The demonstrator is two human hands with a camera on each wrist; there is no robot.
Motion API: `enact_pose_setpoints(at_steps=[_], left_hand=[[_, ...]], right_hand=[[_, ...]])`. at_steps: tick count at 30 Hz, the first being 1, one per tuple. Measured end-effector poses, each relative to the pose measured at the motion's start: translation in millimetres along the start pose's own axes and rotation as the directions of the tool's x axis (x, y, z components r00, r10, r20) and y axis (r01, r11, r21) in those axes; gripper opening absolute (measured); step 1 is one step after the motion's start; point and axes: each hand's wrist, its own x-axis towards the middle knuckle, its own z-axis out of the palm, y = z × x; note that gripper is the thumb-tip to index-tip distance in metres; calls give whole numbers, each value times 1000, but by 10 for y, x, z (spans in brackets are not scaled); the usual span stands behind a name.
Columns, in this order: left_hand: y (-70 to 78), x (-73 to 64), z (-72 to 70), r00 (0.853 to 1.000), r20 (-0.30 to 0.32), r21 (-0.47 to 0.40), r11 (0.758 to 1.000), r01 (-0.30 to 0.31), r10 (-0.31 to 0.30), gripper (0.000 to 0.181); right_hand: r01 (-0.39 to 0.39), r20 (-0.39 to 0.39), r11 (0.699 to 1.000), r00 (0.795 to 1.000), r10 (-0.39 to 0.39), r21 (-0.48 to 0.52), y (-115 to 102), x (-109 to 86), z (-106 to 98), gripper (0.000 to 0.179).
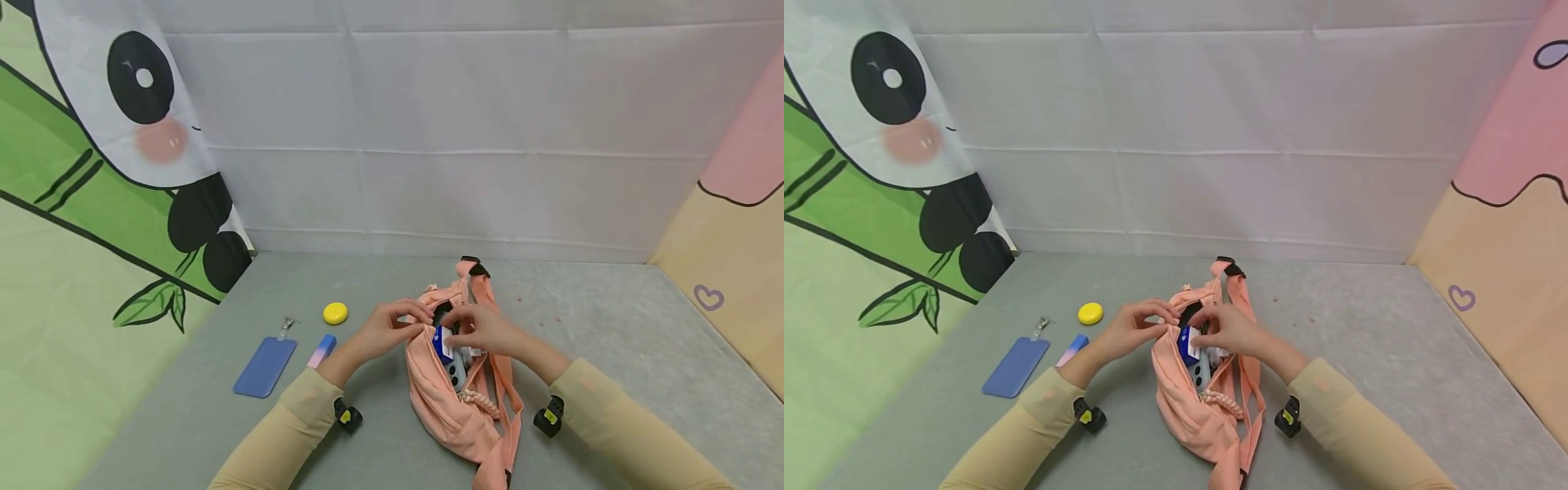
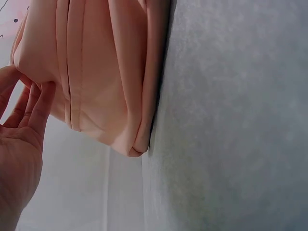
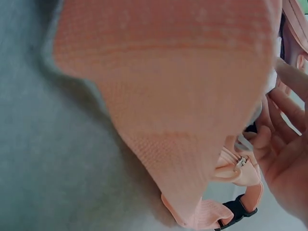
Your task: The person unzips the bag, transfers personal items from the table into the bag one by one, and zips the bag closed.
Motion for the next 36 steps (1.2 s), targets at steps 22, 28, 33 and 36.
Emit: enact_pose_setpoints(at_steps=[22,28,33,36], left_hand=[[318,-69,26,1000,-4,-13,1000,0,0,10],[316,-79,8,1000,7,-18,1000,-11,11,10],[288,-84,-8,1000,16,-6,1000,14,-14,11],[177,-81,-16,999,17,11,999,34,-34,12]], right_hand=[[9,-225,988,973,-44,-155,25,-155,-162,18],[-40,-252,986,968,-3,-165,115,-205,-197,17],[-118,-225,979,971,78,-168,210,-198,-136,16],[-125,-204,978,975,90,-168,258,-187,-92,17]])
